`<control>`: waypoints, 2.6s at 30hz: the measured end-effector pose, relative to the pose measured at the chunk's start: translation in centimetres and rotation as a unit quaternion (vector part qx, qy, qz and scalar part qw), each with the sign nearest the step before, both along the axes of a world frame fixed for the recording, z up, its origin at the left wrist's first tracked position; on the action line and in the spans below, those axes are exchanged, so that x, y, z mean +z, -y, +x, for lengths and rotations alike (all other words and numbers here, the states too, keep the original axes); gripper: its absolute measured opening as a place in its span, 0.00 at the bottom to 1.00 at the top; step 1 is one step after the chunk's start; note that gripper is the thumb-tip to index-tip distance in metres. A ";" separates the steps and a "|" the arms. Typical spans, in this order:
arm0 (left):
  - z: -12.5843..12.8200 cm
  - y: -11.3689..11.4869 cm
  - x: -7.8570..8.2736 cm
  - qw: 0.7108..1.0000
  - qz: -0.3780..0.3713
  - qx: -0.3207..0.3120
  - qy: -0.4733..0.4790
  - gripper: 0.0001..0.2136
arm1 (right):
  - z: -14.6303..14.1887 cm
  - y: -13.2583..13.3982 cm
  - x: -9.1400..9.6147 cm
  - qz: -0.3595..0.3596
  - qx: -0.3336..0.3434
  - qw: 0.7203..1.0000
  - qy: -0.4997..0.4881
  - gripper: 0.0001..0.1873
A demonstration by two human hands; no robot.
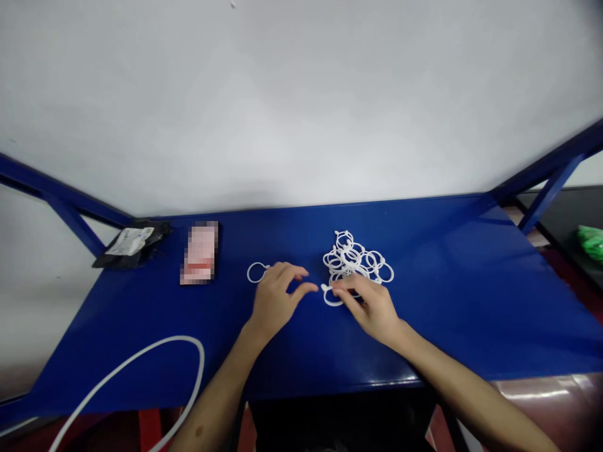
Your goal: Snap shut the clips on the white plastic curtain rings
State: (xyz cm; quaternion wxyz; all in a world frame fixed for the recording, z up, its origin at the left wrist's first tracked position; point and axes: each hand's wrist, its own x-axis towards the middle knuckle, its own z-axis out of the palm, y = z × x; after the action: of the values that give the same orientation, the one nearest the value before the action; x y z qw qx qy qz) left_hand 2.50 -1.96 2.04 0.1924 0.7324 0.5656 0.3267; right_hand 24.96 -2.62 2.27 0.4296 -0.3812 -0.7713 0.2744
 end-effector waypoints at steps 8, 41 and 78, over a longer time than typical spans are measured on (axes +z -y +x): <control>-3.6 -1.0 -0.1 0.928 -0.061 0.130 -0.343 0.15 | 2.3 -2.8 -0.7 0.082 -0.163 0.971 0.156 0.10; 2.2 0.7 -0.6 0.917 -0.185 0.040 0.350 0.08 | -0.8 0.5 -0.8 0.082 -0.017 0.994 0.070 0.19; 0.9 0.1 -3.6 0.991 0.014 -0.004 -0.134 0.14 | 3.4 -4.1 -1.9 0.100 -0.192 0.945 0.243 0.15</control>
State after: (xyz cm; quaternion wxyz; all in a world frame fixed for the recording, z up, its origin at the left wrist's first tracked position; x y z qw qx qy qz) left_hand 3.44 -2.02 -1.54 0.1055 0.7744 0.5789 0.2324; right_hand 28.37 1.44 0.33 0.3091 -0.5327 -0.7878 0.0072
